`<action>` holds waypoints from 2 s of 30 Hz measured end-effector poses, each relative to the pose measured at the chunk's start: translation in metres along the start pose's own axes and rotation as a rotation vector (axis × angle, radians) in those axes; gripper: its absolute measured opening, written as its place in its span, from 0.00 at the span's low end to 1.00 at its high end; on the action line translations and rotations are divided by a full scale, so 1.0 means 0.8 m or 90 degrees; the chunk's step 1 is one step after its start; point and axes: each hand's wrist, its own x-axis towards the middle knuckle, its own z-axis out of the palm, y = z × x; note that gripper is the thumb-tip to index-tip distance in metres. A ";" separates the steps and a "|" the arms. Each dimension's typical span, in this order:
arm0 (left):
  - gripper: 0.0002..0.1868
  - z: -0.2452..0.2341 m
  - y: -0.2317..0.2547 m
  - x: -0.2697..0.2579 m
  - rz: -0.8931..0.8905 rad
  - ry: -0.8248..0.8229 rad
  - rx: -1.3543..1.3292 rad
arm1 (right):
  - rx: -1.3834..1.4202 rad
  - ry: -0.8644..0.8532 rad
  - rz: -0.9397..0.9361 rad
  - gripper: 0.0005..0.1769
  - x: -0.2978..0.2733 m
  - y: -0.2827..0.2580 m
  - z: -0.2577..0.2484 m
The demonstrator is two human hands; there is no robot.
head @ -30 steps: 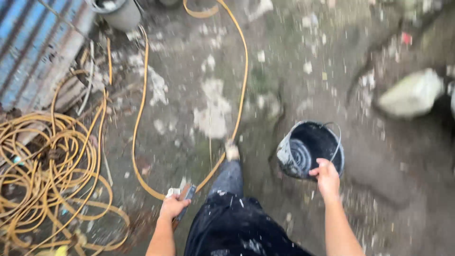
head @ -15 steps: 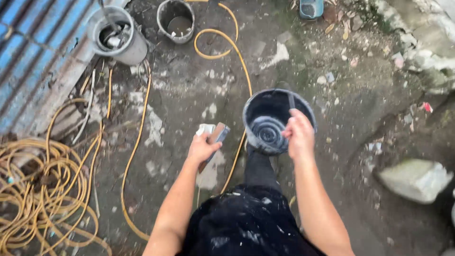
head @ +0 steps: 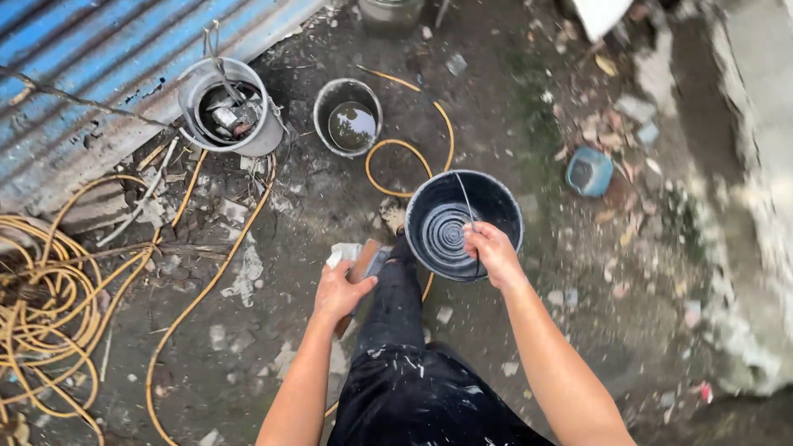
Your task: The person scrubs the soapy hood of a black car using a rectangular sanding block and a cloth. They then walk to a water source, rinse the tools, and return to the car while rubbing their hands together.
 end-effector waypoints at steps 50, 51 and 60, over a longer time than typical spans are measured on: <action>0.40 0.103 0.581 0.803 -0.096 -0.175 -0.037 | 0.017 -0.330 0.310 0.26 0.725 -0.412 -0.132; 0.40 0.103 0.586 0.803 -0.097 -0.177 -0.041 | 0.014 -0.329 0.313 0.26 0.721 -0.413 -0.130; 0.39 0.135 0.567 0.868 -0.047 -0.125 -0.058 | 0.146 -0.266 0.368 0.28 0.711 -0.410 -0.109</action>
